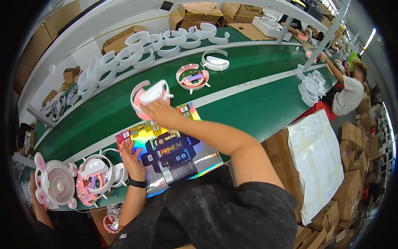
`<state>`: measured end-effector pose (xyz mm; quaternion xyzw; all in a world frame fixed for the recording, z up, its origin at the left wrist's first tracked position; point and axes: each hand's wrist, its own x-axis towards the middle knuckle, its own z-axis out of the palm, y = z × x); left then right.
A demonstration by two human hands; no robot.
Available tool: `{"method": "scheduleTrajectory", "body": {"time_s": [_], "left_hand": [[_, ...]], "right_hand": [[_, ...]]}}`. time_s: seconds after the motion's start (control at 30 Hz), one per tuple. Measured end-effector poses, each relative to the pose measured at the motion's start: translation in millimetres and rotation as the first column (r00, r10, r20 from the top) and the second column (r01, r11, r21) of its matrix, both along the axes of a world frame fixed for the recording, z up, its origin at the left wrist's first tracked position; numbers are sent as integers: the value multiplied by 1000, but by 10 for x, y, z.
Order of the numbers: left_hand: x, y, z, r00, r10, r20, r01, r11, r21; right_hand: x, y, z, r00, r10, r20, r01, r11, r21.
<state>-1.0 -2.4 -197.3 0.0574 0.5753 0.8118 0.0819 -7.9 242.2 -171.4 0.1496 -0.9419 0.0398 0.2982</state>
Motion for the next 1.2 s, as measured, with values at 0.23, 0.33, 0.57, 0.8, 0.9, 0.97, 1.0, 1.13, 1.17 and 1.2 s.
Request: {"method": "scheduleTrajectory", "body": {"time_s": [0.23, 0.33, 0.57, 0.8, 0.9, 0.97, 1.0, 1.13, 1.17, 1.2], "left_hand": [[-15, -82, -55, 999, -25, -41, 23, 998, -55], [21, -17, 7, 995, -72, -70, 67, 995, -69], [20, -4, 7, 934, -294, -203, 218, 919, -330], [204, 141, 338, 683, -726, 79, 723, 656, -217], [501, 301, 622, 544, -798, 260, 824, 566, 16], [602, 527, 491, 516, -778, 359, 800, 587, 124], [607, 640, 442, 511, -769, 385, 777, 605, 176], [558, 891, 284, 623, -601, 500, 680, 733, 33], [574, 941, 271, 646, -586, 489, 691, 721, -50], [570, 980, 201, 656, -599, 460, 699, 712, -69]], "right_hand": [[-594, 481, 241, 982, -88, -169, 56, 981, -187], [-470, 1254, 99, 812, -580, -65, 544, 792, -277], [227, 1952, -158, 732, -625, 270, 561, 778, 281], [987, 1301, 588, 856, -486, 176, 479, 874, 84], [1406, 448, 690, 881, -436, 184, 414, 899, 146], [1633, 39, 592, 920, -307, 242, 293, 952, 93], [1674, -40, 553, 942, -213, 258, 237, 969, -65], [1670, 338, 480, 839, -481, 254, 527, 833, -166], [1693, 476, 359, 753, -615, 234, 650, 750, -123], [1744, 558, 235, 757, -609, 235, 644, 755, -119]]}}
